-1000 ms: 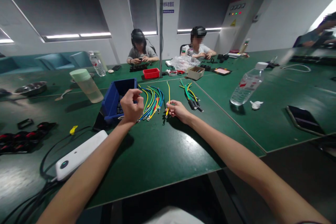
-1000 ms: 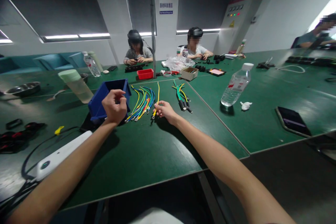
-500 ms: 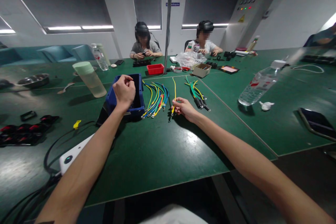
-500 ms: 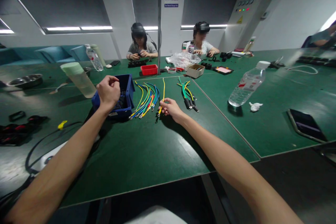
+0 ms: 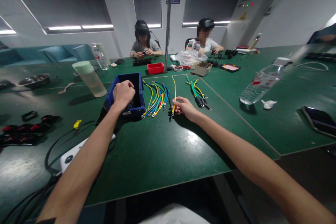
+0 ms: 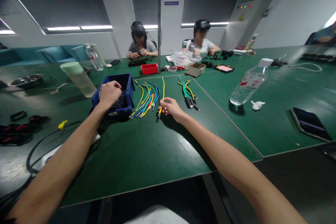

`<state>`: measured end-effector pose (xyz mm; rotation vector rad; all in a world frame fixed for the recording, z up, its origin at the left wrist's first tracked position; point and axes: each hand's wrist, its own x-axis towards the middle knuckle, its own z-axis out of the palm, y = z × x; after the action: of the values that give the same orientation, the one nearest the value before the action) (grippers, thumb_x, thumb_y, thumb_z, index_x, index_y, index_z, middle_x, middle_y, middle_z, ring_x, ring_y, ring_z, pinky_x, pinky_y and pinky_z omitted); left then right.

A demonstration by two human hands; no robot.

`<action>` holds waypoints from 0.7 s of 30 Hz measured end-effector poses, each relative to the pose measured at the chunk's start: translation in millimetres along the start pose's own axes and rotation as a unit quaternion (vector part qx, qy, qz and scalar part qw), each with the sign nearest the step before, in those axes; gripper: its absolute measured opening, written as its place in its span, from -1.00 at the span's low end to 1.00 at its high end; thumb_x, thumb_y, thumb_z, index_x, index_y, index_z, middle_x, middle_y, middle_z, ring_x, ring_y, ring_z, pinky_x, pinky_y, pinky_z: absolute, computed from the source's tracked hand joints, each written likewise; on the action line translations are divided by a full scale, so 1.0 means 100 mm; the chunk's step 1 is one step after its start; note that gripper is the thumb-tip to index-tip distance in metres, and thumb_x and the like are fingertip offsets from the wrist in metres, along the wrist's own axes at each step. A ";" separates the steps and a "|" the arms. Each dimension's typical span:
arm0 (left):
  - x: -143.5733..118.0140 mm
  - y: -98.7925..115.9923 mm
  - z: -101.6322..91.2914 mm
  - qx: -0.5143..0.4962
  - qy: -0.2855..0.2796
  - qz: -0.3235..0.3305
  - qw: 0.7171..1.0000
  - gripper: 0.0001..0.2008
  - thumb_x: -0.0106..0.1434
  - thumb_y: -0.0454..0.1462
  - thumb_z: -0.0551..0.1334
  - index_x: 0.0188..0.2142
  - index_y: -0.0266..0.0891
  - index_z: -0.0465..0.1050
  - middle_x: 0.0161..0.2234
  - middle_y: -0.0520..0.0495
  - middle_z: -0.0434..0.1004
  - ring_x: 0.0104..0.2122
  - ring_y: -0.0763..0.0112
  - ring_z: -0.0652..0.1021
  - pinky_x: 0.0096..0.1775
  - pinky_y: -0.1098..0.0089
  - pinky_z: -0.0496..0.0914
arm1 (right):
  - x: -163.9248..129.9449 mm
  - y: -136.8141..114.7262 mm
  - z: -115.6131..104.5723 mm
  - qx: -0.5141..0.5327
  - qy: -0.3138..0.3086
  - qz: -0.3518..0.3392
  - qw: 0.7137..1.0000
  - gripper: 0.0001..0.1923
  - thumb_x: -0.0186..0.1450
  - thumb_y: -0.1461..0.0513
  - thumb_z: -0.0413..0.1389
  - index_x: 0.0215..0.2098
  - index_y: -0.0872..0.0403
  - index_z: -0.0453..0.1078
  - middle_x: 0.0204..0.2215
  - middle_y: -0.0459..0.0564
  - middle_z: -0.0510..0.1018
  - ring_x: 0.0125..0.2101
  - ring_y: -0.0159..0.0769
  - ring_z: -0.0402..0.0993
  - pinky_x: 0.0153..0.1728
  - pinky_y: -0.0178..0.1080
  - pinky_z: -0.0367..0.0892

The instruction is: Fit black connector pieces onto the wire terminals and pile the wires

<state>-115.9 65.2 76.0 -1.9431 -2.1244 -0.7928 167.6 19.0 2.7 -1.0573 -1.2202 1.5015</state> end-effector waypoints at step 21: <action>0.01 -0.33 0.23 0.097 -0.245 0.098 0.960 -0.83 -0.01 -0.24 0.27 -0.37 -0.18 0.53 -0.37 -0.17 0.59 -0.30 0.19 0.58 -0.26 0.38 0.40 | 0.00 0.01 0.00 -0.007 0.003 -0.003 1.000 -0.72 0.16 0.10 0.19 -0.32 0.08 0.25 -0.53 -0.07 0.51 -0.69 -0.54 0.25 -0.73 -0.48 0.12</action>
<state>-142.0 76.5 48.1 -2.3707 -2.0926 -0.0594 167.5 19.2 1.9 -1.0666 -1.2304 1.4866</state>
